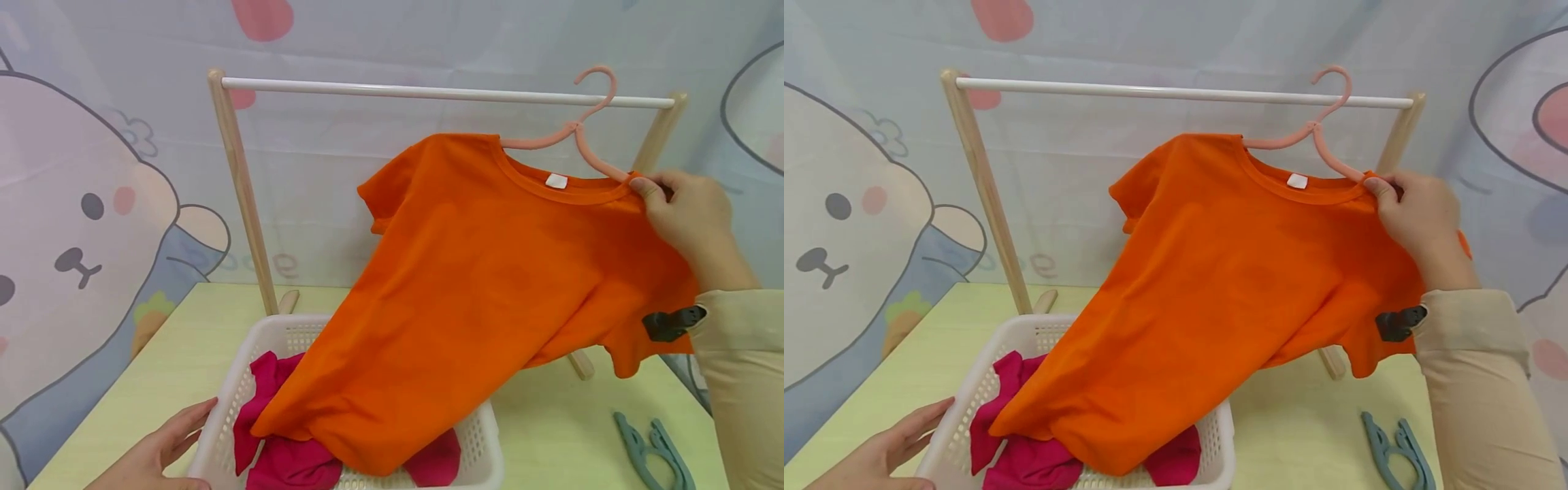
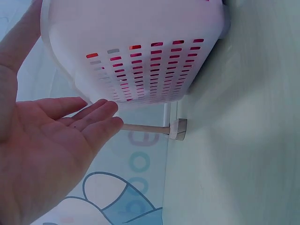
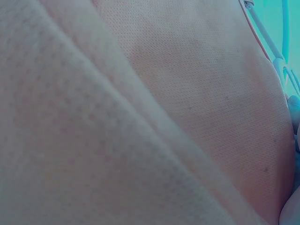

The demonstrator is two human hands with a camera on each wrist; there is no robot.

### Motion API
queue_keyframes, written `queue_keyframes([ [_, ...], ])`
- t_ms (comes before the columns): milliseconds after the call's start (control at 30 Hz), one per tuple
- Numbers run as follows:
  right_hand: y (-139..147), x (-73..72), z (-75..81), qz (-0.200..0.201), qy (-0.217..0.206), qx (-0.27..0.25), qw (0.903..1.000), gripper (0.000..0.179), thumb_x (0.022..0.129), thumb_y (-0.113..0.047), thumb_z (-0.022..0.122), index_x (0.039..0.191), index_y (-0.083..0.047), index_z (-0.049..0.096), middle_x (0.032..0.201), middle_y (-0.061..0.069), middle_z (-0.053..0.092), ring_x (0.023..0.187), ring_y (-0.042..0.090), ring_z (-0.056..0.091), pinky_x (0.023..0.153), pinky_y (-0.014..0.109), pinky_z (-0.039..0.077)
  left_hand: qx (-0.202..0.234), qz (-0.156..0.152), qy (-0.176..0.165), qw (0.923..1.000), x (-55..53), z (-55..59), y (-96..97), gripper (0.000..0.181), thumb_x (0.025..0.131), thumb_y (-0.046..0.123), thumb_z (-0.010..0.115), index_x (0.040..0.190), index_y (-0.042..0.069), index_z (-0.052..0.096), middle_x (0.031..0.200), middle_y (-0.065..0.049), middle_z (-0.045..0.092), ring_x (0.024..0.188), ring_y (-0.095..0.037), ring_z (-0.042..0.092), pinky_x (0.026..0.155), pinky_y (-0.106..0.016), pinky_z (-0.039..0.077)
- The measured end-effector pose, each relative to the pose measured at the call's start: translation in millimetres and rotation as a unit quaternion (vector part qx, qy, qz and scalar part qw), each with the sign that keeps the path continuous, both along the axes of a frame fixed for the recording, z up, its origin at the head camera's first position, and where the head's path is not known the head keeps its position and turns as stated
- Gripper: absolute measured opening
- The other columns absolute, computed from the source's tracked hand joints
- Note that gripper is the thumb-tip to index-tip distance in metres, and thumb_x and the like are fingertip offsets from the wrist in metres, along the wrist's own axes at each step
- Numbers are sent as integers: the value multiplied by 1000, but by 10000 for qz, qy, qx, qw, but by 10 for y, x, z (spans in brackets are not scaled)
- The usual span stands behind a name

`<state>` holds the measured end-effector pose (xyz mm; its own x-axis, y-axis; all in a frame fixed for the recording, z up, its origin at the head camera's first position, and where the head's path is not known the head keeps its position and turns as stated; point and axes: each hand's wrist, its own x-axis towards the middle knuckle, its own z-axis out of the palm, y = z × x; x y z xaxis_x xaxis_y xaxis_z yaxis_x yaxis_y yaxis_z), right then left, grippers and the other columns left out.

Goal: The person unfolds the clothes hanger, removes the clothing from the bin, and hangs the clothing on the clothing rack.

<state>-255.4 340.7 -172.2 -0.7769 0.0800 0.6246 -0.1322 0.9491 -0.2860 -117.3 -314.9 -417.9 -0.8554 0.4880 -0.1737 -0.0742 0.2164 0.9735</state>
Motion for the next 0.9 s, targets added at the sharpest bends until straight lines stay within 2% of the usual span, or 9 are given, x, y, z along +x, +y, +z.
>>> queue_keyframes([
  [33,21,-6,-10,-69,-48,1,10000,47,101,-35,42,105,6,66,80,25,59,75,35,47,62,37,32,-12,-18,13,10000,1,-3,0,67,92,19,65,136,54,29,130,38,36,112,18,43,87,-36,54],
  [133,87,-18,-36,-250,-231,-30,9994,53,102,-39,38,109,6,65,89,28,60,79,38,48,64,40,34,-63,-13,65,10000,0,-7,6,69,91,21,66,139,50,27,132,36,36,114,16,43,87,-32,54],
  [233,157,-29,-57,-404,-356,-15,9985,57,102,-41,35,112,8,63,96,31,59,83,41,48,67,43,36,-98,7,125,9999,-2,-6,8,80,91,21,67,153,31,17,133,35,36,115,14,43,87,-31,53],
  [333,220,-39,-73,-516,-429,11,9977,58,102,-41,34,114,9,61,103,34,57,88,45,48,72,51,38,-152,18,198,9997,-8,-2,7,89,90,21,68,154,10,6,133,35,36,115,15,43,87,-30,53],
  [367,240,-39,-78,-547,-451,25,9975,58,103,-40,34,114,10,60,103,34,57,88,46,48,72,51,38,-163,14,221,9996,-10,-2,6,90,90,21,68,155,10,6,133,35,36,115,15,42,87,-29,52],
  [467,282,-40,-96,-627,-460,52,9970,55,103,-38,35,112,10,60,101,34,56,87,45,49,70,50,38,-155,-23,288,9995,-13,-6,4,82,91,21,68,153,32,16,133,35,36,116,15,42,87,-28,52],
  [567,301,-28,-121,-732,-458,42,9963,55,103,-38,35,111,9,61,99,33,57,85,44,49,66,46,37,-161,-33,388,9991,-11,-9,0,71,90,18,68,138,51,27,134,36,37,117,15,41,88,-26,51],
  [767,342,5,-141,-964,-475,-19,9942,55,103,-37,33,111,10,59,100,34,57,88,49,49,74,56,40,-236,-17,414,9989,2,-8,8,72,90,17,68,138,52,27,134,35,36,117,16,40,87,-27,51],
  [900,374,26,-140,-1071,-372,-10,9935,52,103,-35,34,106,11,59,94,34,57,83,48,49,68,52,39,-193,-30,351,9992,9,1,29,70,91,17,67,138,52,27,134,35,36,116,16,40,87,-28,52],
])
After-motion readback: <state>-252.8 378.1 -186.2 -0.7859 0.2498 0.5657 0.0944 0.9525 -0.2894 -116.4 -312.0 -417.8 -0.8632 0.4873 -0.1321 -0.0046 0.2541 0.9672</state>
